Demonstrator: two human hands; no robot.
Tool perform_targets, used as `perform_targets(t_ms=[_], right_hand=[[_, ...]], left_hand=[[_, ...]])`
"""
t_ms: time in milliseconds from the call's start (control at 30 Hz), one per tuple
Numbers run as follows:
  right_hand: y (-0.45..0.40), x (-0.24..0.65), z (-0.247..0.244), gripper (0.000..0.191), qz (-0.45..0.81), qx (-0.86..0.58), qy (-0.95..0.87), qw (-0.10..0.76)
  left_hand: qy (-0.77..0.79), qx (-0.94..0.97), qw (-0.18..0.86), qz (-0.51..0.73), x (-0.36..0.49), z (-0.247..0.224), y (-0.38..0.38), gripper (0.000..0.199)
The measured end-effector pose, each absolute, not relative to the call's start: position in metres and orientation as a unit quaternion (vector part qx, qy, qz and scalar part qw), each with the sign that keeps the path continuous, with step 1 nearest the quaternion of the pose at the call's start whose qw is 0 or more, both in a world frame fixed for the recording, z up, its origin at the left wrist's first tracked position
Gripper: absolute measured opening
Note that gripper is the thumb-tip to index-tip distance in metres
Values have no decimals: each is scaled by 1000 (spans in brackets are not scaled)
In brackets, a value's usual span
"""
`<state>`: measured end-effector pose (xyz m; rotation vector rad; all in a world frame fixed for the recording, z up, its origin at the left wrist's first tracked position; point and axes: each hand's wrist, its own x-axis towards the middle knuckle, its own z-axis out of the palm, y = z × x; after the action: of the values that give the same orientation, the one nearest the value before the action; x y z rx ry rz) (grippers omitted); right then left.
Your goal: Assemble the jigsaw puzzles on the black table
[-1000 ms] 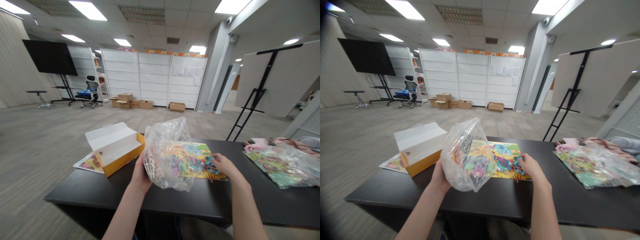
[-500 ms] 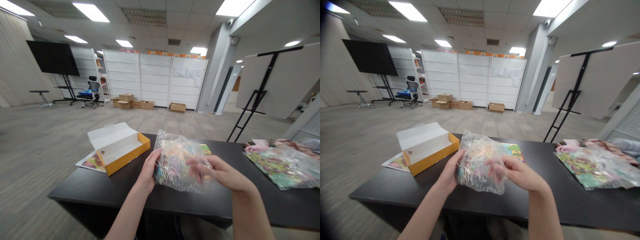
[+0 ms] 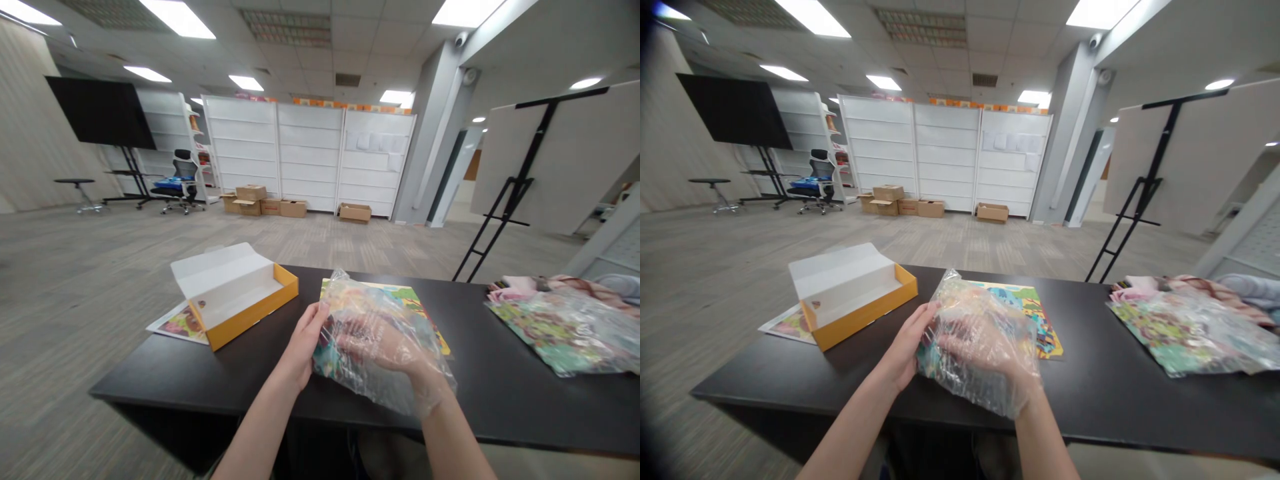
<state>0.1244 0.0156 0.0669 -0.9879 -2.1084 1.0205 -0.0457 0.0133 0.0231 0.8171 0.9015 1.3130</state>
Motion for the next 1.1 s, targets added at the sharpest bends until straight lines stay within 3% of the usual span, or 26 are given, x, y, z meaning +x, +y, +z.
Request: perform_targets(t_ms=[133, 333, 533, 900, 1100], right_hand=[[19, 122, 63, 32, 368, -377, -810, 257], [19, 117, 54, 31, 325, -367, -825, 281], [18, 117, 51, 48, 340, -347, -841, 237], [29, 115, 42, 33, 391, -323, -817, 274], [28, 111, 44, 36, 408, -312, -801, 308]], left_hand=[[395, 351, 623, 576, -46, 23, 13, 44], [391, 369, 606, 586, -51, 22, 15, 42], [378, 391, 615, 570, -53, 22, 15, 43], [319, 261, 604, 683, -61, 32, 18, 44], [313, 249, 589, 702, -63, 35, 18, 47]])
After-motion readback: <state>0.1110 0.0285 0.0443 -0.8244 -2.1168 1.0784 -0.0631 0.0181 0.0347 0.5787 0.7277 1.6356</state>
